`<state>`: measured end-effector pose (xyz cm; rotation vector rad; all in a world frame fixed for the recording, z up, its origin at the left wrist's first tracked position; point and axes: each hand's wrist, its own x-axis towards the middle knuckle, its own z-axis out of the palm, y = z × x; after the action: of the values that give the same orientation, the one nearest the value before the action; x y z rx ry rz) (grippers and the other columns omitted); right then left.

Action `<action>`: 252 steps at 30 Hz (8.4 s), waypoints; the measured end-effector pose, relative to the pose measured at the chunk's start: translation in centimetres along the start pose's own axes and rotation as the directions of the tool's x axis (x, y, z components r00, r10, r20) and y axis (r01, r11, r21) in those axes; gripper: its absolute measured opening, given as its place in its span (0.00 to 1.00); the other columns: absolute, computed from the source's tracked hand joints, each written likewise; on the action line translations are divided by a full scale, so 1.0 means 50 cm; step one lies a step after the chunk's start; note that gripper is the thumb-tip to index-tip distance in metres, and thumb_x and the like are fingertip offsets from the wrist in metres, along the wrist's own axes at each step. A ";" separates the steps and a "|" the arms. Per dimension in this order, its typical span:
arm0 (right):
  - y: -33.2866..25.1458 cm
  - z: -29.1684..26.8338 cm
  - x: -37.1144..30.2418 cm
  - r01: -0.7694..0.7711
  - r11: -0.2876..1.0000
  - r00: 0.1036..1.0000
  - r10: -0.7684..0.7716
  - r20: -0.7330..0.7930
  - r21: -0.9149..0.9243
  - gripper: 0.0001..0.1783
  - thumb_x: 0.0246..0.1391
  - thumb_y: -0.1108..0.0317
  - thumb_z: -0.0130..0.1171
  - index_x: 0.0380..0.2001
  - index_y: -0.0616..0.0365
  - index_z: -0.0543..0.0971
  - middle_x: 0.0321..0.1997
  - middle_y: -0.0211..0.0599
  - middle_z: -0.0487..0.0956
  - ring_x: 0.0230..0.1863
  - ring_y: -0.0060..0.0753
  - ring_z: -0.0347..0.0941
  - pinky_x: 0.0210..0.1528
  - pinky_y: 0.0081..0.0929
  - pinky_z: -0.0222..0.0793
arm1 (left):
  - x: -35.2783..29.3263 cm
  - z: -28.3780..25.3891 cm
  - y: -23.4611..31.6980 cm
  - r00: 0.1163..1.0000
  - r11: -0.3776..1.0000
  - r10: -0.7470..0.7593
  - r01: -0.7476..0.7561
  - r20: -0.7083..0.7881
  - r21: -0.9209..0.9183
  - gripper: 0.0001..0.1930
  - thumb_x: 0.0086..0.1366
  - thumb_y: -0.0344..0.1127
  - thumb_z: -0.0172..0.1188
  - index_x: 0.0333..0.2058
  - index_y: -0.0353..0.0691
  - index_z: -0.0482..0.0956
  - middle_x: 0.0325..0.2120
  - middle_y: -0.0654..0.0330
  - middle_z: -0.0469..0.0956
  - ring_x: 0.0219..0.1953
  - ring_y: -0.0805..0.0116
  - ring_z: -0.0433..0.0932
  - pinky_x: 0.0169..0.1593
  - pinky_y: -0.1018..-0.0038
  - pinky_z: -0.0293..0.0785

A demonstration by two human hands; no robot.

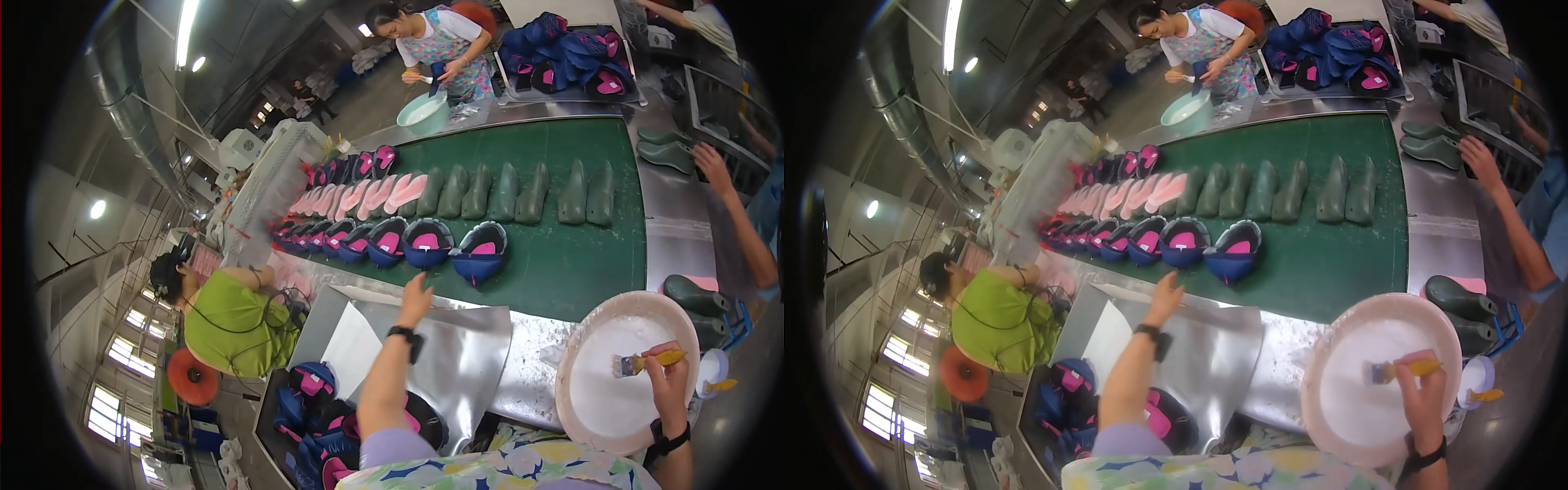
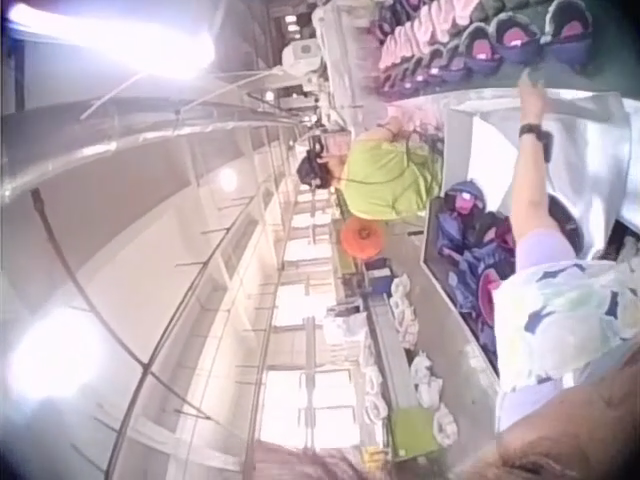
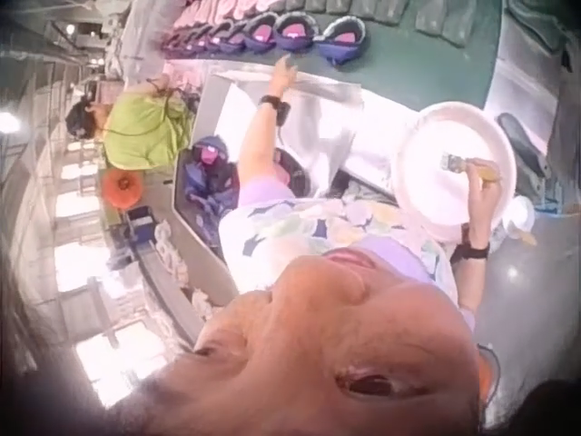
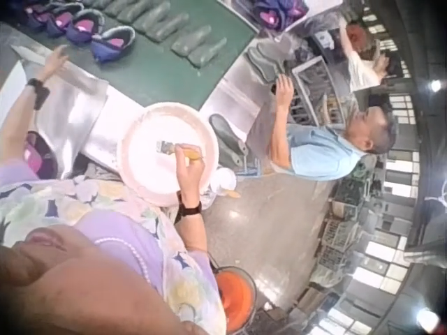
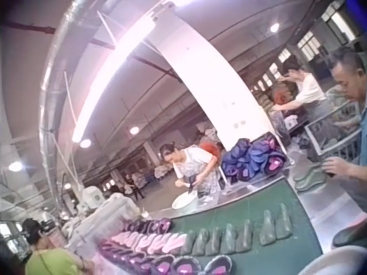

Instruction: Applying white glue to the interior sole area of a shoe upper using a brush.

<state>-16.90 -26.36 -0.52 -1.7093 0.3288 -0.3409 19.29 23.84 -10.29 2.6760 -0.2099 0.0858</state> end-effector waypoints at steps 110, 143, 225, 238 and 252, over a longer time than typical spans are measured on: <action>-0.061 -0.007 0.026 0.270 0.961 0.919 -0.237 0.314 -0.064 0.13 0.58 0.61 0.61 0.34 0.61 0.75 0.31 0.45 0.80 0.30 0.50 0.79 0.34 0.38 0.73 | -0.350 0.024 0.565 0.900 0.670 0.429 -0.370 -0.070 -0.644 0.30 0.70 0.42 0.55 0.67 0.39 0.61 0.62 0.52 0.69 0.61 0.56 0.72 0.66 0.61 0.67; -0.056 -0.022 -0.023 0.353 0.935 0.931 -0.355 0.089 0.039 0.09 0.58 0.65 0.63 0.37 0.59 0.79 0.33 0.41 0.83 0.34 0.39 0.81 0.40 0.29 0.74 | -0.292 -0.045 0.575 0.953 0.470 0.090 0.215 0.289 -0.856 0.31 0.74 0.48 0.49 0.70 0.42 0.56 0.65 0.53 0.65 0.64 0.57 0.68 0.66 0.61 0.67; 0.022 0.057 -0.009 0.415 0.771 0.779 -0.027 0.626 -0.483 0.11 0.54 0.64 0.64 0.35 0.59 0.77 0.32 0.48 0.81 0.36 0.55 0.78 0.41 0.45 0.71 | -0.338 -0.090 0.291 0.762 0.823 0.567 -0.539 0.313 -0.178 0.27 0.50 0.22 0.61 0.53 0.40 0.77 0.47 0.54 0.76 0.49 0.50 0.77 0.55 0.58 0.73; -0.129 -0.029 0.090 0.503 0.863 0.838 -0.500 0.217 0.046 0.10 0.56 0.65 0.62 0.33 0.60 0.76 0.29 0.40 0.80 0.31 0.42 0.78 0.37 0.32 0.71 | -0.243 -0.149 0.469 0.814 0.703 0.447 -0.064 0.371 -0.708 0.24 0.71 0.35 0.56 0.63 0.36 0.67 0.57 0.55 0.74 0.56 0.62 0.75 0.60 0.67 0.72; -0.170 -0.064 0.131 0.610 0.788 0.778 -0.573 0.257 -0.088 0.11 0.57 0.63 0.64 0.33 0.60 0.76 0.30 0.38 0.80 0.30 0.43 0.78 0.34 0.34 0.70 | -0.216 -0.124 0.588 0.811 0.608 0.584 -0.430 0.009 -0.667 0.25 0.69 0.36 0.58 0.62 0.35 0.68 0.56 0.54 0.74 0.56 0.60 0.75 0.60 0.66 0.72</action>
<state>-11.96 -30.53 8.65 -1.9730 -0.3785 -0.5941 3.74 1.98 7.02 1.8495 -0.9163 -0.1059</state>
